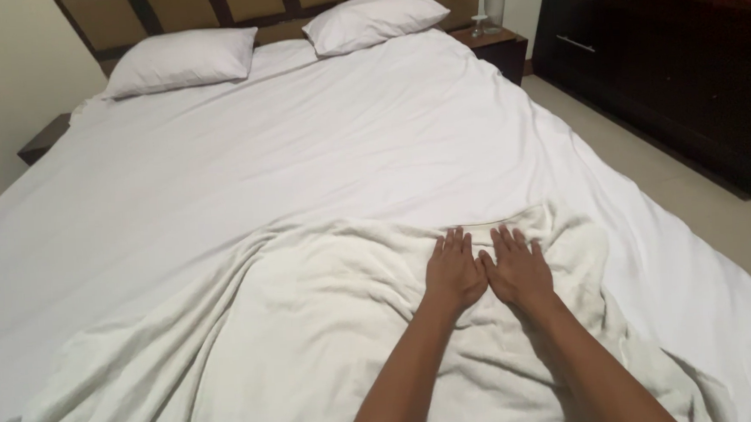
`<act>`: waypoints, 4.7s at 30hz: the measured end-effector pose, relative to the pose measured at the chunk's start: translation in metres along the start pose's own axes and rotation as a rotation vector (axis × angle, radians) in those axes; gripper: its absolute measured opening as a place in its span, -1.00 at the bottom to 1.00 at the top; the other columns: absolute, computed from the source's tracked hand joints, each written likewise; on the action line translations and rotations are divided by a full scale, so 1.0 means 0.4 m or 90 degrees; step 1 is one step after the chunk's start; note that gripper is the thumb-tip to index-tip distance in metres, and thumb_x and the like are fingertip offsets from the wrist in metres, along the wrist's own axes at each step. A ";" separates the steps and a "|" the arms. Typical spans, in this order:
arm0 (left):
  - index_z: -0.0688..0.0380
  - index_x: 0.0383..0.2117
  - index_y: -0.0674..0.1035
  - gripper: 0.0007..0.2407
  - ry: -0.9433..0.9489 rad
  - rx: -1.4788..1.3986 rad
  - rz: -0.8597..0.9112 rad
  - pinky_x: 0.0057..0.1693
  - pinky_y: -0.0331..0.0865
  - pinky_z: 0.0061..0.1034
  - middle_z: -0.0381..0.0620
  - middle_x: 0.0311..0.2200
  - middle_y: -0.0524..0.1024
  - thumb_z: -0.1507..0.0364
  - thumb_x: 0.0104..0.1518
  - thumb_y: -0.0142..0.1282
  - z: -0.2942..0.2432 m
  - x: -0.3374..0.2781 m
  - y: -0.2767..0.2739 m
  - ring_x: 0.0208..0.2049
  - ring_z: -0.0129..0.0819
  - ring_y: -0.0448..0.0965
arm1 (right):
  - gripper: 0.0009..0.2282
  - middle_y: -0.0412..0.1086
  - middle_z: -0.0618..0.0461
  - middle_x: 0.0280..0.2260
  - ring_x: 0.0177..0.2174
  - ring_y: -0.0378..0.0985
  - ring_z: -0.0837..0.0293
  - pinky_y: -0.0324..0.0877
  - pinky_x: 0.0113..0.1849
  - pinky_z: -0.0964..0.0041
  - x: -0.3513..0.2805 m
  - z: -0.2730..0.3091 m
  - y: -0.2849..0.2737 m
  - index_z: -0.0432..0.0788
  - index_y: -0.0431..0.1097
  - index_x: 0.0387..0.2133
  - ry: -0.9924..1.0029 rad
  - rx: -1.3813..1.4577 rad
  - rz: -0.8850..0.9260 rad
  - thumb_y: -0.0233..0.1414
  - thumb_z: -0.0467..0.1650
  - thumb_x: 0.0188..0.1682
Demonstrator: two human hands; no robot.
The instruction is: The person folds a white towel on a bed by smoothing and folding it in half multiple times. The person then moves to a dresser, picks up a white cloth, and folds it.
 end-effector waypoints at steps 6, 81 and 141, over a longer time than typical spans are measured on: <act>0.38 0.34 0.18 -0.39 -0.018 0.035 0.040 0.50 -0.31 -0.21 0.18 0.43 0.05 0.21 0.20 -0.19 -0.009 0.086 -0.007 0.49 -0.08 -0.08 | -0.31 -0.17 -0.07 0.42 0.38 -0.18 -0.06 -0.29 0.30 -0.13 0.052 -0.023 -0.061 0.06 -0.10 0.40 0.073 -0.060 0.034 -0.30 0.08 0.04; 0.21 0.34 0.27 -0.54 0.171 -0.112 0.092 0.46 -0.11 -0.20 0.03 0.43 0.12 0.27 0.37 -0.39 -0.240 -0.140 -0.010 0.45 -0.07 0.04 | -0.33 -0.16 -0.13 0.42 0.40 -0.20 0.01 -0.26 0.33 0.00 -0.347 -0.056 -0.146 -0.25 -0.14 0.39 0.074 -0.061 0.013 -0.29 -0.09 0.10; 0.33 0.34 0.26 -0.54 0.235 -0.103 -0.008 0.47 -0.12 -0.17 0.17 0.41 0.13 0.32 0.38 -0.34 -0.448 -0.301 -0.101 0.46 0.01 0.01 | -0.52 0.09 -0.30 0.31 0.33 0.01 -0.24 -0.12 0.27 -0.25 -0.590 -0.146 -0.343 -0.32 0.13 0.27 -0.013 0.051 -0.215 -0.26 -0.29 0.14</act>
Point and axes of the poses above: each hand's wrist, its own x-axis towards the middle knuckle, its own y-axis out of the palm, z = x × y, the point moved 6 cm from there along x, towards the middle knuckle
